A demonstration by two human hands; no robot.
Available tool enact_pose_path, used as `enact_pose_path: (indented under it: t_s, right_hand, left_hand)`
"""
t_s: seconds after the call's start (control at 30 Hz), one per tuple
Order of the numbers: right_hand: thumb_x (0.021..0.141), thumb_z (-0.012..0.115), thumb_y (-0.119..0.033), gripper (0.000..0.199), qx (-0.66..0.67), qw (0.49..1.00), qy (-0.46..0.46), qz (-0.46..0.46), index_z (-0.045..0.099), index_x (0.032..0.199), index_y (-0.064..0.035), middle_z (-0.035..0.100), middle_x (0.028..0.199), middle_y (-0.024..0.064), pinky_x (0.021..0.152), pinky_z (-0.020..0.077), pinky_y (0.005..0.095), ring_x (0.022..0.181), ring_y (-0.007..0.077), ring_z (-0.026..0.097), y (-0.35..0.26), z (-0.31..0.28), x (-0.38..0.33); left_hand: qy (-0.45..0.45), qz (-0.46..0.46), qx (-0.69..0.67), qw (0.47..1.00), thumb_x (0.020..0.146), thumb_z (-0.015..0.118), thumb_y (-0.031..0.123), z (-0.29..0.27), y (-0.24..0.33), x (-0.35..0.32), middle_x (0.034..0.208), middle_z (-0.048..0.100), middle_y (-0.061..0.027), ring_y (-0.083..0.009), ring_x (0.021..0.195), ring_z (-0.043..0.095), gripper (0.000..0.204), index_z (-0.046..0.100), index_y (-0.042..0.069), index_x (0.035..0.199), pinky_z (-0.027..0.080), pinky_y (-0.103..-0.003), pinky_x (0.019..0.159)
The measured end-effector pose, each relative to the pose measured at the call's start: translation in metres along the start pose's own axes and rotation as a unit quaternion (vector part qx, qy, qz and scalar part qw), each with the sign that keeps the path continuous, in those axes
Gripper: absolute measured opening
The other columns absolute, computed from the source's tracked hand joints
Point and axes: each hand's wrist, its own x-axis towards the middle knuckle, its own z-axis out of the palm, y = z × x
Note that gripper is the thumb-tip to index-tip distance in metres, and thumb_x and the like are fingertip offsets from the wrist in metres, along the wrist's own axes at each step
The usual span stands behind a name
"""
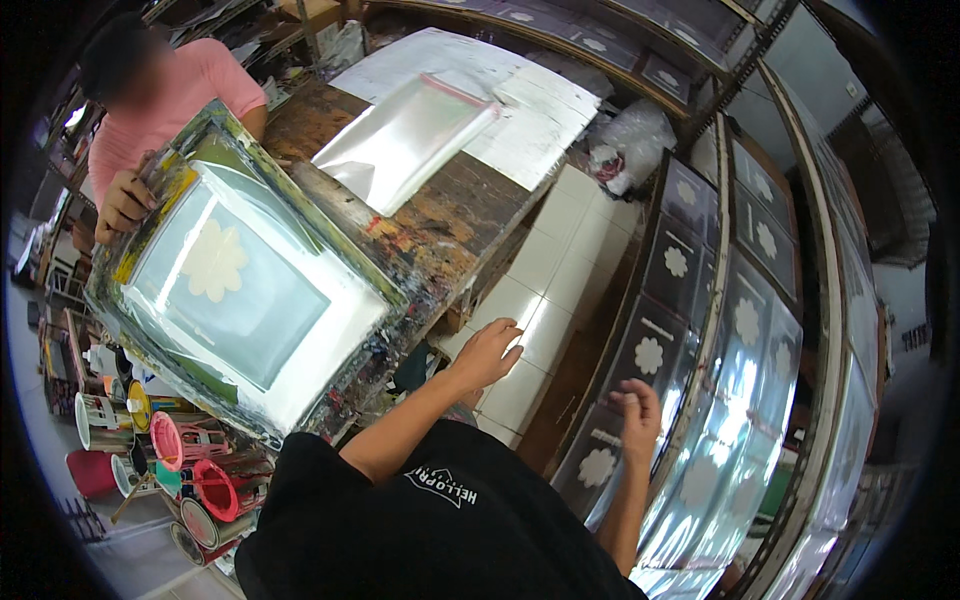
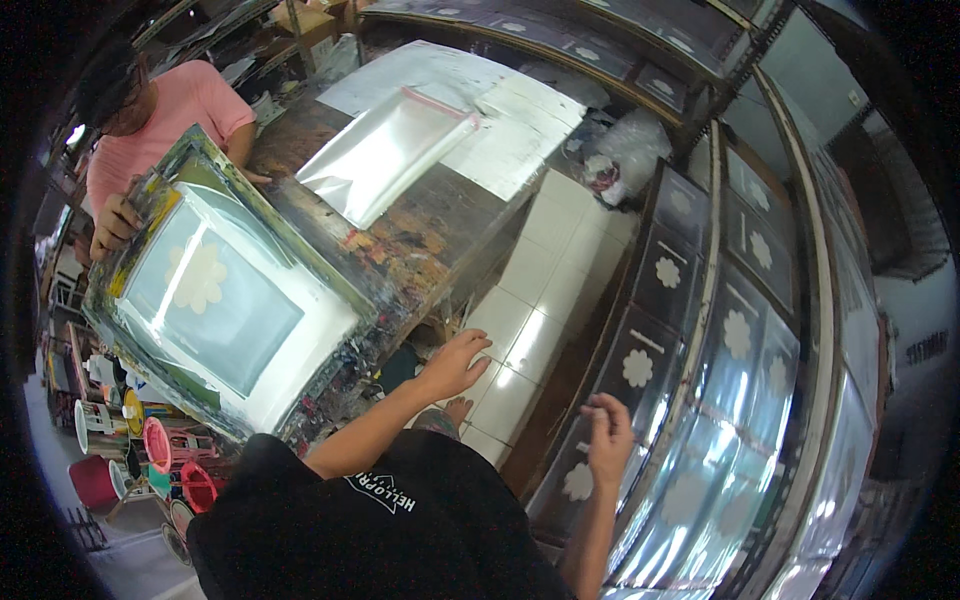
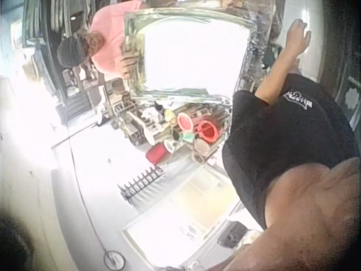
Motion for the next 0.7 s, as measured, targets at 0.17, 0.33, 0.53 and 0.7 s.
enact_pose_path:
  t_s: [0.17, 0.33, 0.53, 0.7]
  right_hand:
    - [0.101, 0.054, -0.009, 0.022, 0.027, 0.994, -0.1, 0.035, 0.06, 0.119, 0.0023, 0.066, 0.11, 0.0082, 0.089, 0.0506, 0.0296, 0.098, 0.0175, 0.067, 0.016, 0.061, 0.027]
    - [0.101, 0.054, -0.009, 0.024, -0.001, 0.986, -0.124, 0.114, 0.059, 0.122, 0.0009, 0.065, 0.111, 0.0087, 0.086, 0.0514, 0.0297, 0.097, 0.0191, 0.068, 0.061, 0.063, 0.033]
    - [0.1, 0.054, -0.008, 0.026, -0.027, 0.982, -0.089, 0.164, 0.06, 0.122, 0.0034, 0.066, 0.112, 0.009, 0.091, 0.0499, 0.0305, 0.1, 0.0178, 0.067, 0.069, 0.051, 0.042]
    - [0.098, 0.058, -0.011, 0.026, -0.024, 0.986, -0.069, 0.152, 0.062, 0.121, 0.0018, 0.069, 0.107, 0.0082, 0.089, 0.0505, 0.0296, 0.096, 0.0163, 0.067, 0.094, 0.044, 0.041]
  left_hand:
    - [0.067, -0.017, 0.041, 0.997, 0.09, 0.065, 0.016, -0.034, -0.017, 0.058, 0.133, 0.052, -0.0215, -0.0397, 0.123, 0.052, 0.036, 0.06, -0.001, 0.121, 0.045, -0.045, 0.102]
    - [0.179, 0.009, 0.122, 0.976, 0.087, 0.068, 0.017, -0.08, -0.005, 0.113, 0.134, 0.051, -0.0232, -0.042, 0.122, 0.05, 0.044, 0.057, -0.002, 0.125, 0.042, -0.048, 0.103]
    - [0.304, -0.013, 0.353, 0.885, 0.08, 0.075, 0.02, -0.121, -0.024, 0.187, 0.135, 0.049, -0.0186, -0.037, 0.126, 0.044, 0.063, 0.051, -0.002, 0.134, 0.033, -0.054, 0.108]
    - [0.192, -0.09, 0.498, 0.841, 0.08, 0.073, 0.021, -0.129, -0.085, 0.24, 0.134, 0.051, -0.0147, -0.0303, 0.124, 0.046, 0.062, 0.052, 0.0, 0.134, 0.032, -0.053, 0.108]
